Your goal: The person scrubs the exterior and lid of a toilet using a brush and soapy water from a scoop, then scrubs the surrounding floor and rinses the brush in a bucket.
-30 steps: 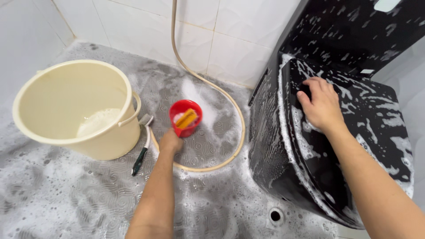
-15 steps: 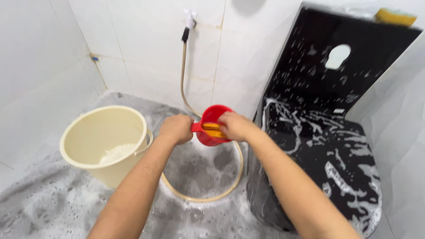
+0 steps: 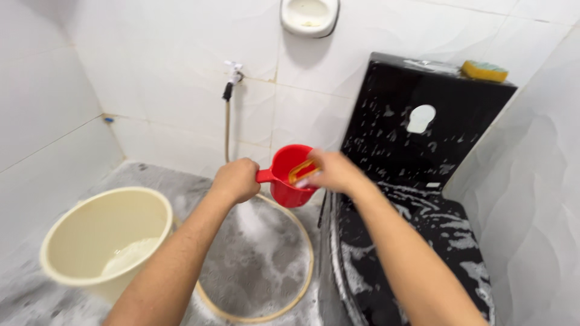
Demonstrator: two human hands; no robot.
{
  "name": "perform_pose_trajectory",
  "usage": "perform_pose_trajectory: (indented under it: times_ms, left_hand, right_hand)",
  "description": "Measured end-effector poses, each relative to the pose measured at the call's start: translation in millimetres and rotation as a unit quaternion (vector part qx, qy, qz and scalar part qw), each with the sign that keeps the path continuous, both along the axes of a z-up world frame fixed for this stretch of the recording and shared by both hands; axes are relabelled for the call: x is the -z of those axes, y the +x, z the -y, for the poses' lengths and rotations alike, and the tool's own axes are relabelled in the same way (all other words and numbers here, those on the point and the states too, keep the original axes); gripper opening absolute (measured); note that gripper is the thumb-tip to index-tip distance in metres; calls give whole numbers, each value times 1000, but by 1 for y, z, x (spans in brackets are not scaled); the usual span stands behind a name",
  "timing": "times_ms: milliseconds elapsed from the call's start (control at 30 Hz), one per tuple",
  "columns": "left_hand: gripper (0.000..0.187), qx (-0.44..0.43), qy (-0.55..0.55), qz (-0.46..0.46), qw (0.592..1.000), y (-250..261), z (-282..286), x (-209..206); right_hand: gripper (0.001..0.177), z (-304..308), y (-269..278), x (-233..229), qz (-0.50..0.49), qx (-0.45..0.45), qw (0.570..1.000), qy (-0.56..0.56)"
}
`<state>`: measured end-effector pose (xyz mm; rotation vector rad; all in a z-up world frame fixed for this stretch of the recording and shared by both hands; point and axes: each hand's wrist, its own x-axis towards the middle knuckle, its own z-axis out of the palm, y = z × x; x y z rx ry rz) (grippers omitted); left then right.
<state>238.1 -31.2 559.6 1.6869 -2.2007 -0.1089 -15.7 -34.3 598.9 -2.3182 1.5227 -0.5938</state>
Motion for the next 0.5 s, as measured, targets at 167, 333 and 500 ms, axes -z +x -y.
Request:
perform_pose_trajectory:
  times_ms: [167, 333, 500]
  left_hand:
    - [17, -22, 12, -67, 997, -31, 34, -37]
    - [19, -56, -4, -78, 995, -65, 71, -87]
    - [19, -96, 16, -98, 990, -88, 86, -108]
  right_hand:
    - [44, 30, -109, -44, 186, 151, 948, -210]
    - [39, 72, -221, -99, 196, 182, 820, -506]
    - [49, 129, -312, -127, 108, 289, 727, -614]
